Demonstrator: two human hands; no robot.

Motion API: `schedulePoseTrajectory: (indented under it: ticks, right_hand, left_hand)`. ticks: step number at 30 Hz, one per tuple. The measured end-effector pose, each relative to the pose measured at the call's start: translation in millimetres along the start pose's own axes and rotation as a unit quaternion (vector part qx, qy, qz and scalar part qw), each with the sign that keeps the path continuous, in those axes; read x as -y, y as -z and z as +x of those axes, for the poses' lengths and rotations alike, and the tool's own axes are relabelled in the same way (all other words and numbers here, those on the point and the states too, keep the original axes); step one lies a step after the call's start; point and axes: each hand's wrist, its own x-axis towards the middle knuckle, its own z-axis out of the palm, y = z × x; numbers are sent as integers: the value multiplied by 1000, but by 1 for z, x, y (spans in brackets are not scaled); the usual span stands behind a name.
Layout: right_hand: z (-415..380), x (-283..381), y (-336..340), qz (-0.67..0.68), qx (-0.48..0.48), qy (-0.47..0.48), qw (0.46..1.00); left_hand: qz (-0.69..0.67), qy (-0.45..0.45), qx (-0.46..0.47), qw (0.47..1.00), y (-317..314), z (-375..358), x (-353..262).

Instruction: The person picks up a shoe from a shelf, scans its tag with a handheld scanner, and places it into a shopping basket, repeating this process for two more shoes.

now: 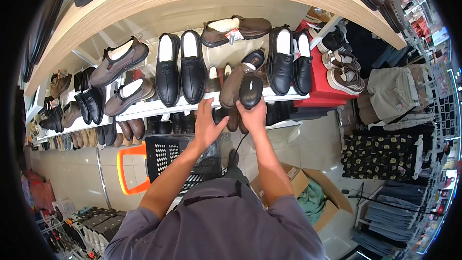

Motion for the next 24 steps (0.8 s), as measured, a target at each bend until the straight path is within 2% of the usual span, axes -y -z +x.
schedulePoseTrajectory:
  ticks: [3,5,6,9,15,16,24]
  right_hand:
    - [29,-3,8,17,12,17,1000]
    - [47,-3,10,-65,-13,138,988]
    - [58,-4,12,-62,-12,143,988]
    - [79,-6,13,-89,45,97,990]
    - [106,-22,16,-17,133,16,991]
    - [109,-25,14,-26,126,38,991]
    - [112,-16,16,9,126,24,992]
  left_hand:
    - [-11,39,12,999,-16,3,-10]
    - [-38,88,36,995,-33,8,-12]
    - [-33,72,14,997,-39,13,-11]
    - [-13,69,-19,997,-51,19,-7]
    - [-4,68,-100,993,-50,26,8]
    - [-7,45,-142,989,-50,31,12]
    - [-4,66,-161,985,-43,46,14]
